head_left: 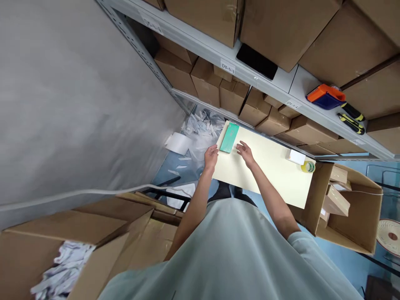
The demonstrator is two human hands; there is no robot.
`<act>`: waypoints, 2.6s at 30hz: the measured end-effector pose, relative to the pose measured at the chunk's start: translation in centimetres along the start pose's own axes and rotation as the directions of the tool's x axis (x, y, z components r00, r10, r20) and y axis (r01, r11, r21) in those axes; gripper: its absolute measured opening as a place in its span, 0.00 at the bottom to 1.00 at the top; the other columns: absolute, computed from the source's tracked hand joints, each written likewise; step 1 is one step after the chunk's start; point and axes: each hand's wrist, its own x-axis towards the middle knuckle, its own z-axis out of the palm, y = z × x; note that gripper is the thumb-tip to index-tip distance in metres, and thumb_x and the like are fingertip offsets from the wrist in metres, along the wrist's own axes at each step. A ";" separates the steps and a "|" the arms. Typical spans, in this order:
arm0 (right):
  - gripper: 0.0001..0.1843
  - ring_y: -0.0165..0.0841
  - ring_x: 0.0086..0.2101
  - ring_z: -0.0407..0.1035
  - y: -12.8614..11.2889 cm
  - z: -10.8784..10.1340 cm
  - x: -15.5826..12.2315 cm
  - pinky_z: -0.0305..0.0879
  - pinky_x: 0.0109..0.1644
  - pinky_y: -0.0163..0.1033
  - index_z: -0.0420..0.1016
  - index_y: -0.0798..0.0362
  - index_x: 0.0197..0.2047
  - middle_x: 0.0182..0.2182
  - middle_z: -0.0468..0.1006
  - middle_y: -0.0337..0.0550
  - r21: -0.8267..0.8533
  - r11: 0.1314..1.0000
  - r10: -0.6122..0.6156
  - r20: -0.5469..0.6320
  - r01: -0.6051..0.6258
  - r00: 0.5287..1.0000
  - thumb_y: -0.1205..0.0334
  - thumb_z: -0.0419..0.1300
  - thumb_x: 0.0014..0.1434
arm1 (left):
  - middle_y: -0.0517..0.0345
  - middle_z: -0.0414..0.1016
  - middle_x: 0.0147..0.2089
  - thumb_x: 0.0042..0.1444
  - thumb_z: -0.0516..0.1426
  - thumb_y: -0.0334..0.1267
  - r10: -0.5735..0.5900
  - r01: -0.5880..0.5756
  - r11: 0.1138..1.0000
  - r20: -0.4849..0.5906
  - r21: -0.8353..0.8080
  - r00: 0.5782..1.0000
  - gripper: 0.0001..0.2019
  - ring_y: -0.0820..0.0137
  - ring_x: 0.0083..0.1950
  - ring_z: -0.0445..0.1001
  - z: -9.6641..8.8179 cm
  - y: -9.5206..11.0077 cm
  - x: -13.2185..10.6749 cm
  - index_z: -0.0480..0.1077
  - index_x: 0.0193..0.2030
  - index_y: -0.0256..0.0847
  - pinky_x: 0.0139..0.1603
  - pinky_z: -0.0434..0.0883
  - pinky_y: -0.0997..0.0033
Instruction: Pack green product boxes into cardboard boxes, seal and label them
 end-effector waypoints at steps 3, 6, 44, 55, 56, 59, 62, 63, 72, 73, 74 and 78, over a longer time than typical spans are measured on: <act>0.36 0.44 0.59 0.81 -0.1 -2.0 -4.9 0.76 0.68 0.56 0.78 0.49 0.63 0.64 0.84 0.58 0.008 0.998 -0.065 0.070 0.065 0.995 0.42 0.75 0.56 | 0.48 0.85 0.53 0.52 0.66 0.48 0.091 -0.092 0.993 -0.016 -0.069 0.996 0.18 0.60 0.59 0.82 -1.6 -0.2 -4.4 0.79 0.48 0.44 0.62 0.78 0.60; 0.36 0.46 0.59 0.82 -0.3 -4.1 -9.6 0.76 0.67 0.57 0.80 0.48 0.60 0.62 0.86 0.58 -0.002 0.992 -0.125 0.155 0.127 0.980 0.36 0.75 0.55 | 0.49 0.86 0.52 0.52 0.69 0.51 0.170 -0.179 0.976 -0.081 -0.125 0.982 0.17 0.59 0.58 0.82 -2.8 -0.3 -9.2 0.79 0.44 0.45 0.63 0.77 0.58; 0.28 0.50 0.54 0.85 13.4 15.2 -50.6 0.79 0.65 0.59 0.85 0.42 0.56 0.55 0.90 0.52 -0.147 0.845 0.134 0.989 0.515 0.062 0.34 0.75 0.61 | 0.48 0.85 0.60 0.60 0.70 0.57 0.029 -0.727 0.683 -0.991 -0.076 0.131 0.18 0.52 0.67 0.81 -28.7 -21.8 -65.1 0.79 0.44 0.46 0.71 0.77 0.50; 0.39 0.43 0.41 0.81 21.5 23.9 -61.4 0.80 0.51 0.50 0.83 0.51 0.60 0.50 0.88 0.52 -0.095 0.726 -0.070 0.975 0.681 0.210 0.32 0.74 0.55 | 0.48 0.77 0.71 0.62 0.68 0.52 -0.138 -0.817 0.555 -0.986 -0.159 0.098 0.26 0.58 0.69 0.80 -40.0 -30.4 -70.4 0.70 0.65 0.54 0.66 0.81 0.55; 0.38 0.42 0.40 0.81 21.6 24.2 -61.9 0.80 0.50 0.49 0.84 0.51 0.58 0.49 0.88 0.51 -0.088 0.710 -0.089 0.973 0.699 0.212 0.32 0.74 0.55 | 0.49 0.80 0.67 0.62 0.69 0.53 -0.125 -0.813 0.554 -0.983 -0.179 0.131 0.25 0.59 0.67 0.82 -40.3 -30.2 -70.5 0.71 0.63 0.53 0.63 0.82 0.58; 0.34 0.43 0.41 0.80 21.2 24.4 -63.1 0.78 0.47 0.47 0.87 0.51 0.53 0.49 0.89 0.51 -0.055 0.690 -0.124 0.973 0.722 0.193 0.32 0.73 0.57 | 0.51 0.85 0.53 0.58 0.72 0.54 -0.090 -0.791 0.561 -0.967 -0.246 0.237 0.22 0.60 0.58 0.84 -41.1 -29.2 -70.6 0.75 0.52 0.48 0.54 0.82 0.63; 0.32 0.44 0.40 0.80 20.3 24.0 -64.0 0.77 0.45 0.47 0.88 0.50 0.53 0.49 0.90 0.50 -0.040 0.681 -0.145 0.971 0.731 0.188 0.32 0.73 0.58 | 0.52 0.86 0.50 0.56 0.73 0.54 -0.038 -0.796 0.556 -0.964 -0.239 0.263 0.21 0.59 0.58 0.84 -41.6 -27.6 -70.8 0.77 0.48 0.46 0.56 0.82 0.61; 0.32 0.44 0.39 0.79 20.1 23.8 -64.3 0.77 0.45 0.47 0.88 0.50 0.53 0.48 0.90 0.50 -0.037 0.679 -0.148 0.971 0.733 0.186 0.33 0.74 0.58 | 0.52 0.86 0.51 0.57 0.73 0.53 -0.014 -0.815 0.535 -0.967 -0.223 0.255 0.20 0.58 0.60 0.84 -41.6 -27.1 -71.1 0.78 0.49 0.46 0.59 0.82 0.60; 0.38 0.45 0.45 0.80 17.9 19.3 -62.9 0.80 0.49 0.48 0.85 0.49 0.61 0.53 0.88 0.53 0.058 0.758 -0.261 0.939 0.650 0.222 0.29 0.73 0.60 | 0.53 0.89 0.48 0.53 0.79 0.48 0.102 -0.893 0.412 -0.965 -0.179 0.240 0.19 0.65 0.51 0.86 -39.0 -21.9 -72.7 0.82 0.45 0.43 0.57 0.80 0.68; 0.40 0.45 0.46 0.80 17.4 18.6 -61.8 0.80 0.50 0.49 0.84 0.50 0.63 0.55 0.87 0.55 0.063 0.754 -0.304 0.916 0.654 0.262 0.29 0.73 0.60 | 0.54 0.88 0.46 0.51 0.80 0.48 0.119 -0.896 0.399 -0.957 -0.196 0.263 0.20 0.66 0.49 0.86 -38.4 -21.1 -72.3 0.82 0.44 0.42 0.55 0.80 0.69; 0.43 0.45 0.48 0.80 16.6 17.8 -60.6 0.81 0.52 0.50 0.82 0.50 0.66 0.57 0.86 0.56 0.069 0.745 -0.355 0.883 0.663 0.307 0.28 0.73 0.59 | 0.54 0.88 0.45 0.50 0.80 0.48 0.142 -0.893 0.392 -0.945 -0.219 0.294 0.20 0.67 0.48 0.86 -37.8 -20.3 -71.6 0.82 0.43 0.42 0.54 0.80 0.70; 0.51 0.51 0.60 0.78 12.3 13.7 -54.0 0.78 0.64 0.59 0.73 0.49 0.74 0.65 0.80 0.62 0.051 0.670 -0.595 0.633 0.740 0.495 0.26 0.72 0.59 | 0.52 0.89 0.46 0.49 0.81 0.52 0.254 -0.832 0.454 -0.849 -0.319 0.464 0.23 0.63 0.51 0.87 -34.0 -16.8 -67.7 0.83 0.44 0.42 0.56 0.81 0.67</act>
